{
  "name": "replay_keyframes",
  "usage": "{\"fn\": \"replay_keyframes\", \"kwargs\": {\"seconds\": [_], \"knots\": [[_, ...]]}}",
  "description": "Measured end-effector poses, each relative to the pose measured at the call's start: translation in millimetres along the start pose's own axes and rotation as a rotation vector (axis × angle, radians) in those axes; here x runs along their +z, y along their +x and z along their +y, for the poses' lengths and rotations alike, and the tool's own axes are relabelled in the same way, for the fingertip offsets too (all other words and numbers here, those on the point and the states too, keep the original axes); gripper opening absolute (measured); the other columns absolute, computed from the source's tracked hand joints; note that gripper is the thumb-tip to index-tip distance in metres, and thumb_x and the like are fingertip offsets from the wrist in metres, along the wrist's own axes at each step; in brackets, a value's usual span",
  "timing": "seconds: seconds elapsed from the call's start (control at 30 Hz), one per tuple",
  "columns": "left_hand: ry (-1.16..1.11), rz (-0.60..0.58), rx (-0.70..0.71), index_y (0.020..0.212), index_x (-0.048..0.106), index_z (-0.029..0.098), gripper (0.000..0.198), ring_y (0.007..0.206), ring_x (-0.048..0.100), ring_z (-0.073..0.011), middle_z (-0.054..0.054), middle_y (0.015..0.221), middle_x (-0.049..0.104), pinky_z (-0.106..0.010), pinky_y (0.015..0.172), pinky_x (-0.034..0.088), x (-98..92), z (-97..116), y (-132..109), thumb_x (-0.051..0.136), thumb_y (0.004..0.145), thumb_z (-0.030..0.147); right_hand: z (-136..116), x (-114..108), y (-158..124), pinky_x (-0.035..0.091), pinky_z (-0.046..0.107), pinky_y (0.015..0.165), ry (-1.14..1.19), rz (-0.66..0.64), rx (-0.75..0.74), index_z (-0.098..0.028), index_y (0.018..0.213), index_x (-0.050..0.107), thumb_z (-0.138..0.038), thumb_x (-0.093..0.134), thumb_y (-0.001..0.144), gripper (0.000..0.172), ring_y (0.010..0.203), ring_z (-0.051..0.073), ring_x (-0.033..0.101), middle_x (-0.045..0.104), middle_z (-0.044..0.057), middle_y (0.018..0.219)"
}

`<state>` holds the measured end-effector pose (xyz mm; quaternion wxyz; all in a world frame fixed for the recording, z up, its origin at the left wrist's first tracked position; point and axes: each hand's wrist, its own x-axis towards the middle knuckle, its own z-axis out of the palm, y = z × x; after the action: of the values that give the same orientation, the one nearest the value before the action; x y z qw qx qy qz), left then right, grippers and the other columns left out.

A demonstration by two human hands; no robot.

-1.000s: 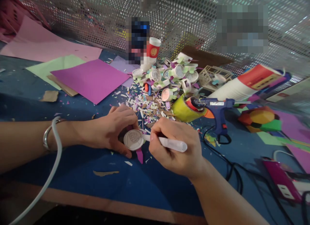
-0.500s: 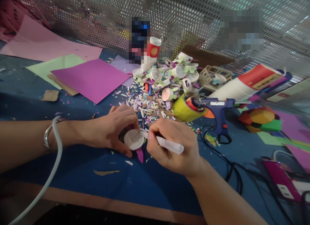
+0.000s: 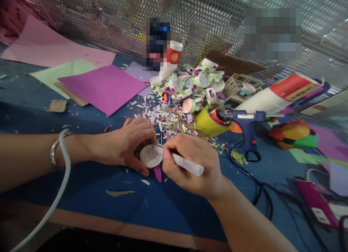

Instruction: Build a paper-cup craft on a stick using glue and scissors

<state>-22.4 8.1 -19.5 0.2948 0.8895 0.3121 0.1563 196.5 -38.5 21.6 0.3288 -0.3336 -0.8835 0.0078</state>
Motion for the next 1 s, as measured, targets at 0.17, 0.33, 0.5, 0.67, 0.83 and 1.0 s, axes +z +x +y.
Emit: {"fn": "replay_keyframes", "kwargs": {"seconds": [0.17,0.33,0.5,0.67,0.83,1.0], "knots": [[0.001,-0.021,-0.021,0.097,0.061,0.019,0.059,0.104,0.045,-0.0283,-0.005,0.107,0.061,-0.037,0.082,0.027,-1.5,2.0,0.8,0.087,0.063,0.061,-0.4,0.9,-0.8,0.048,0.027,0.057,0.018,-0.006,-0.005,-0.024,0.085,0.058,-0.012,0.059,0.090,0.013,0.058,0.012,0.060,0.065,-0.002,0.068],[-0.001,0.005,0.006,0.097,0.063,0.020,0.056,0.104,0.045,-0.0284,-0.006,0.105,0.061,-0.037,0.082,0.027,0.5,-0.8,1.0,0.086,0.064,0.060,-2.3,1.9,-2.3,0.048,0.028,0.057,0.055,0.006,-0.021,-0.024,0.087,0.058,-0.011,0.060,0.088,0.013,0.060,0.013,0.062,0.067,-0.001,0.072],[-0.003,0.022,0.020,0.098,0.064,0.020,0.056,0.103,0.045,-0.0280,-0.006,0.105,0.061,-0.037,0.082,0.027,1.9,-3.1,0.2,0.085,0.065,0.061,-2.9,2.3,-2.8,0.048,0.029,0.056,0.065,0.002,-0.025,-0.024,0.087,0.059,-0.011,0.061,0.088,0.013,0.060,0.013,0.062,0.068,-0.001,0.072],[-0.001,0.033,0.040,0.099,0.065,0.020,0.061,0.103,0.045,-0.0278,-0.005,0.104,0.062,-0.037,0.081,0.026,3.3,-3.9,0.2,0.085,0.063,0.066,-1.5,3.9,-3.4,0.049,0.027,0.060,0.069,-0.014,-0.030,-0.023,0.088,0.059,-0.010,0.061,0.089,0.013,0.062,0.012,0.062,0.068,-0.001,0.073],[0.002,0.041,0.037,0.097,0.064,0.020,0.064,0.102,0.045,-0.0276,-0.005,0.103,0.062,-0.036,0.081,0.026,4.2,-3.8,0.6,0.086,0.061,0.067,-0.8,6.1,-5.1,0.050,0.026,0.061,0.073,0.001,-0.027,-0.023,0.089,0.059,-0.011,0.060,0.091,0.012,0.063,0.012,0.061,0.067,-0.002,0.074],[0.007,0.035,0.025,0.098,0.065,0.020,0.065,0.102,0.045,-0.0274,-0.005,0.104,0.062,-0.035,0.081,0.026,3.3,-3.0,0.4,0.088,0.059,0.067,-1.6,4.6,-5.3,0.049,0.024,0.059,0.111,0.018,-0.001,-0.021,0.086,0.059,-0.010,0.060,0.091,0.012,0.060,0.009,0.059,0.066,-0.003,0.073]]}}
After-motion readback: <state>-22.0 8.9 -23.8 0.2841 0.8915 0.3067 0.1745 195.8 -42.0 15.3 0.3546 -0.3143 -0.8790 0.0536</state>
